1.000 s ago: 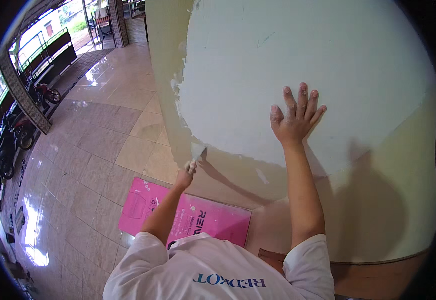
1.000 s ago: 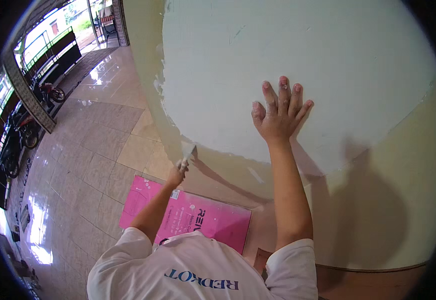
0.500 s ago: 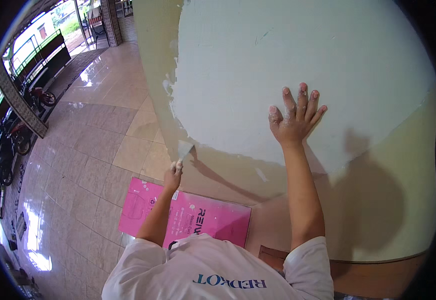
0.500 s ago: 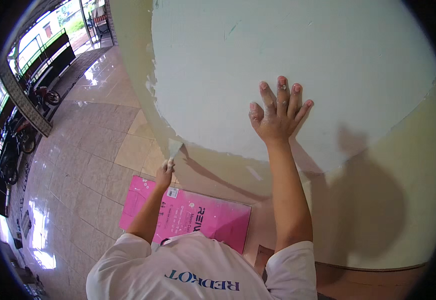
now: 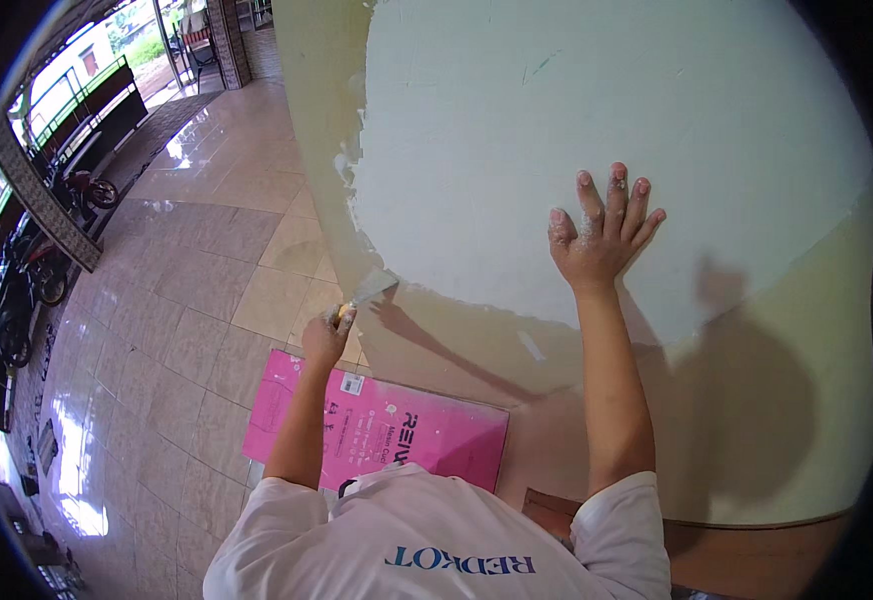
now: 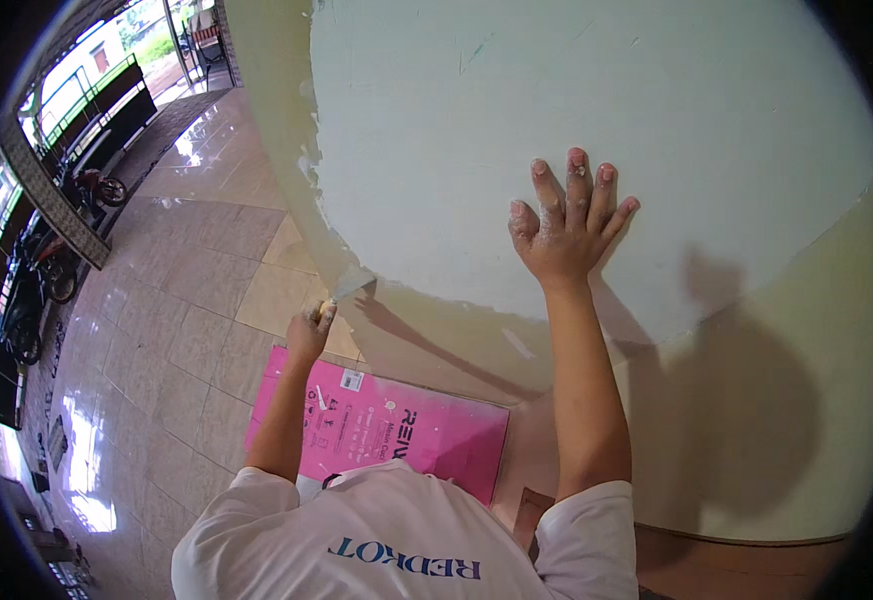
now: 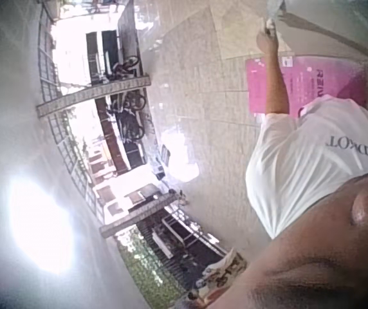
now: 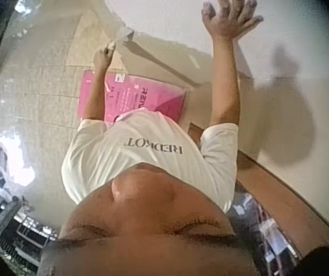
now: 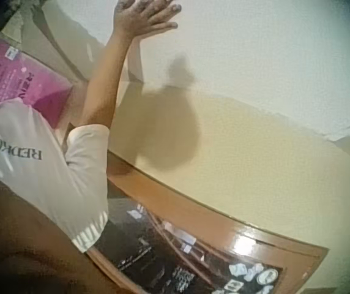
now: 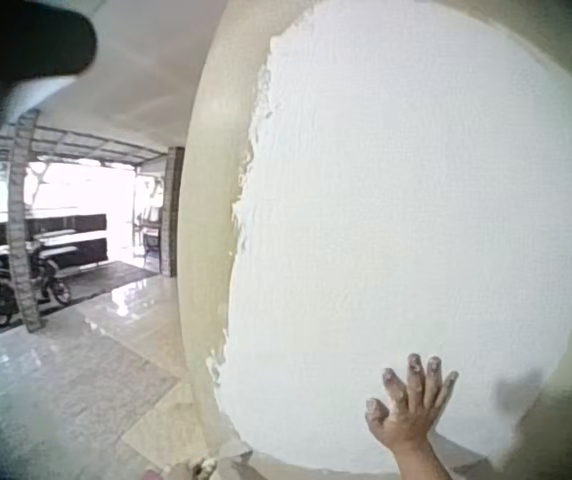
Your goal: The person applies and smooths wall putty onto a wall surface using a putty knife.
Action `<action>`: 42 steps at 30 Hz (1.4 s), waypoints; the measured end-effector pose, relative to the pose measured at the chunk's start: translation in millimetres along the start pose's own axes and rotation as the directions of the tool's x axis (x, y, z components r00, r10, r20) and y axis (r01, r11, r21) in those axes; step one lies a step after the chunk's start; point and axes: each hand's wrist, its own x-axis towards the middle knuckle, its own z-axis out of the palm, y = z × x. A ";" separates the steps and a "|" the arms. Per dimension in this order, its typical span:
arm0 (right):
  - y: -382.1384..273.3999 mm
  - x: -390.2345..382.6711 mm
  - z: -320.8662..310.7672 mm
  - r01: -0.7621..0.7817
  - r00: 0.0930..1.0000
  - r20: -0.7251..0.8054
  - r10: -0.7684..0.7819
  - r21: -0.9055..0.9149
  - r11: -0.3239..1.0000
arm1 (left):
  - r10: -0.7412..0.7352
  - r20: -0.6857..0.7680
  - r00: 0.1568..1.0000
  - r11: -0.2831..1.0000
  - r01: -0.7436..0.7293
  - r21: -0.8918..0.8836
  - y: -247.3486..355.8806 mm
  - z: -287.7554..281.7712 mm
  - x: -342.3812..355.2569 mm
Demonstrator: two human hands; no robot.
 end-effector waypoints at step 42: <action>-68.2 -40.9 21.0 0.070 0.994 0.078 -0.075 0.063 0.996 | 0.088 -0.046 0.995 0.996 -0.087 0.010 3.6 -17.8 7.8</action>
